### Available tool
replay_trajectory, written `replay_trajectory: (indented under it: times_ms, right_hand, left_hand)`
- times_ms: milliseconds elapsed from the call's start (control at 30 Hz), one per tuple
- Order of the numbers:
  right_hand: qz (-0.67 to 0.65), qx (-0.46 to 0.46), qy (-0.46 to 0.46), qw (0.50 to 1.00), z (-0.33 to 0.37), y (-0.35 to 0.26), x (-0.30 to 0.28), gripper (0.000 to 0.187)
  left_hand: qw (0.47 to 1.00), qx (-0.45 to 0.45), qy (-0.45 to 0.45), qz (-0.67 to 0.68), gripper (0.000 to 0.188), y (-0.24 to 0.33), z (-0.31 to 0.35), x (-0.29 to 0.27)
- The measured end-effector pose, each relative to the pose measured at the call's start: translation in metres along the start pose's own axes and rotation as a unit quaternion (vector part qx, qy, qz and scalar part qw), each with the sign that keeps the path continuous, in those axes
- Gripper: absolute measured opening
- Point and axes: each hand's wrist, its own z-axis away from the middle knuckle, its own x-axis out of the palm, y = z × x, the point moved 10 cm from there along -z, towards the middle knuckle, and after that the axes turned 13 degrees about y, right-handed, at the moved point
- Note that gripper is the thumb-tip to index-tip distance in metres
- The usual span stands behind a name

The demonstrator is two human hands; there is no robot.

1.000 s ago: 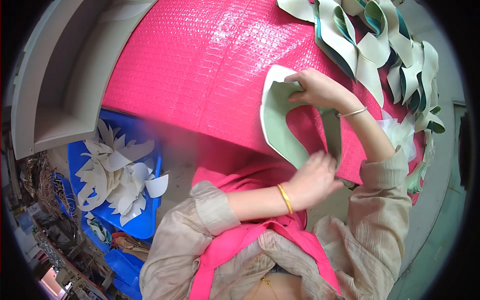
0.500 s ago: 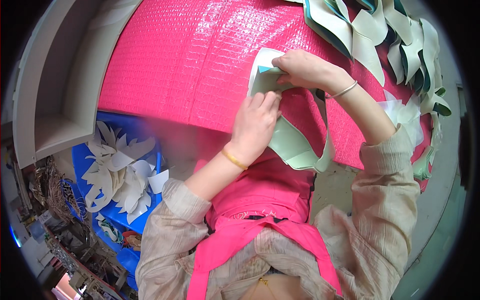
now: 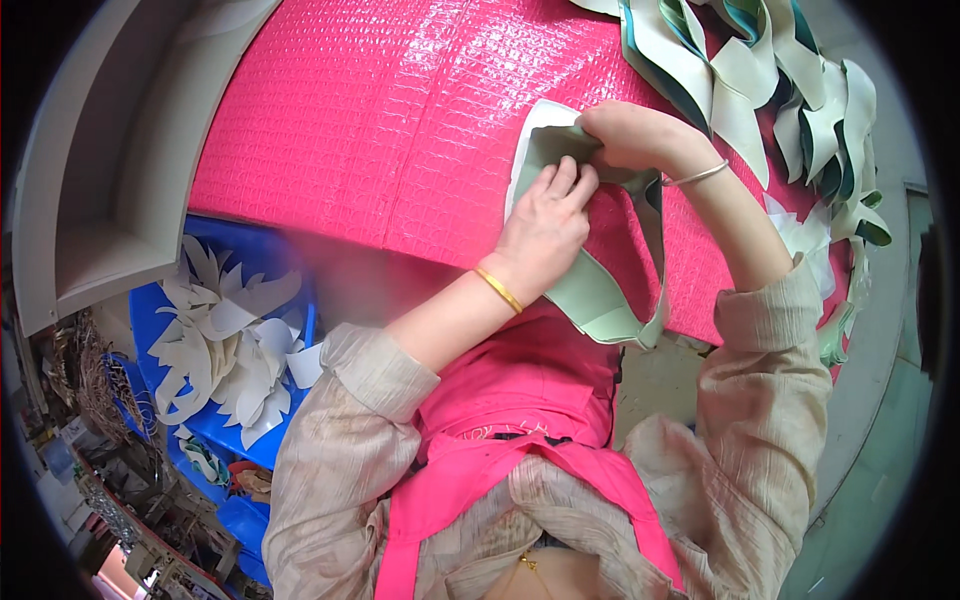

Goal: The person assembles shoe components by hand on a pink work surface. They pick up a white shoe upper, insert a white insole, and then insert a green heel counter, pressing the parts together. The process is repeated for multiple shoe units, with finished assemblies placed on the table.

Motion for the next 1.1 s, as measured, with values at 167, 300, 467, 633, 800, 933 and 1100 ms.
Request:
replay_trajectory:
  times_ms: [167,300,467,633,800,933,1100]
  right_hand:
    - [0.010,0.010,0.053,0.999,-0.001,0.008,-0.003,0.025]
    - [-0.035,0.094,-0.004,0.995,0.013,0.023,-0.001,0.032]
    - [-0.107,0.237,-0.058,0.964,0.023,0.036,-0.004,0.038]
    - [-0.118,0.175,-0.020,0.977,0.037,0.030,-0.007,0.035]
    - [-0.137,0.269,-0.061,0.951,0.040,0.043,0.008,0.030]
    - [-0.277,0.348,-0.117,0.888,0.069,0.030,0.009,0.030]
    - [-0.207,0.320,0.099,0.919,0.104,0.047,0.001,0.036]
  left_hand:
    - [0.994,-0.039,-0.094,0.049,0.025,-0.008,-0.003,0.012]
    - [0.998,-0.024,-0.052,0.039,0.028,-0.005,-0.003,0.015]
    - [0.995,-0.035,-0.060,0.068,0.031,-0.009,-0.004,0.015]
    - [0.999,-0.017,0.005,0.038,0.035,-0.009,0.002,0.011]
    - [0.998,-0.020,-0.057,0.003,0.034,-0.005,-0.004,0.021]
    - [0.997,-0.014,-0.076,-0.031,0.030,-0.003,-0.006,0.023]
    - [0.993,-0.058,-0.087,0.062,0.028,-0.011,-0.018,0.022]
